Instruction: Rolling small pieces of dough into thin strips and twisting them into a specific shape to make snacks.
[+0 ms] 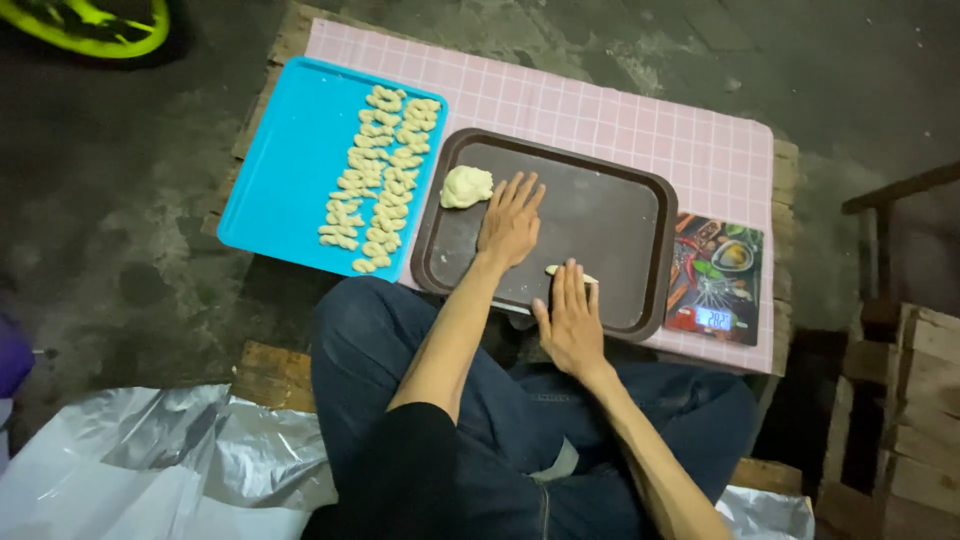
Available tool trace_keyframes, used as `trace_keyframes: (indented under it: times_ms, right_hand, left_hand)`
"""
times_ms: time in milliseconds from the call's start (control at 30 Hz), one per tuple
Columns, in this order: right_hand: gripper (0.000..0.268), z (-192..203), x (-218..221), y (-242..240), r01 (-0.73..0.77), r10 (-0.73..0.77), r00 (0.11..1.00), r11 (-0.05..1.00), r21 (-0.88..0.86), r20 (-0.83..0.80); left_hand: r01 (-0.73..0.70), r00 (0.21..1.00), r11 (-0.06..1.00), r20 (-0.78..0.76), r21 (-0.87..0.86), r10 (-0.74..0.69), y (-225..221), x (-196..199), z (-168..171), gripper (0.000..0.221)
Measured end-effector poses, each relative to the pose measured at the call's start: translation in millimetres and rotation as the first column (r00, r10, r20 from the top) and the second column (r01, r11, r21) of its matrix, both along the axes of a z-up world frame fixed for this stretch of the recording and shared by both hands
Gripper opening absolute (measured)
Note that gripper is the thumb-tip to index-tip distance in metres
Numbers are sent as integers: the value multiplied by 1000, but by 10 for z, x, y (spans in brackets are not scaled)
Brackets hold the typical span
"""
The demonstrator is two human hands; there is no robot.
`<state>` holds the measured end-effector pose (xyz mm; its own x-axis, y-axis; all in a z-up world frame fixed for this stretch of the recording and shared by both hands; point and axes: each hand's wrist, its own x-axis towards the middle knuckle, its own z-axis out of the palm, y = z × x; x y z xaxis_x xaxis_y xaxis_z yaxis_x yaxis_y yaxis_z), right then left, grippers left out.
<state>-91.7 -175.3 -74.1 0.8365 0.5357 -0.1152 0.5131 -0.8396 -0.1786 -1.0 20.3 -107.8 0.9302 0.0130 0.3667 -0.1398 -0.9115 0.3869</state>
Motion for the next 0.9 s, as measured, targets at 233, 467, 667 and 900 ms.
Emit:
trace_keyframes:
  times_ms: [233,467,667,900]
  right_hand:
    - [74,-197,1014,283,121,-124,991,990,78,42]
    - [74,-266,1386,392,151,-180,966,976,159,184]
    - [73,-34,262,51,19,-22,1000,994,111,23]
    - [74,-108,424,111,60,-58,998,993,103,-20]
  left_hand:
    - [19,1000,1000,10,24,-19,-4,-45,65,49]
    - [32,999,999,-22,-34,-33,31,-12,54,49]
    - [18,1000,999,-2,-32,-18,14,70,-32,47]
    - [23,1000,1000,12,10,-23,-5,24,-29,46]
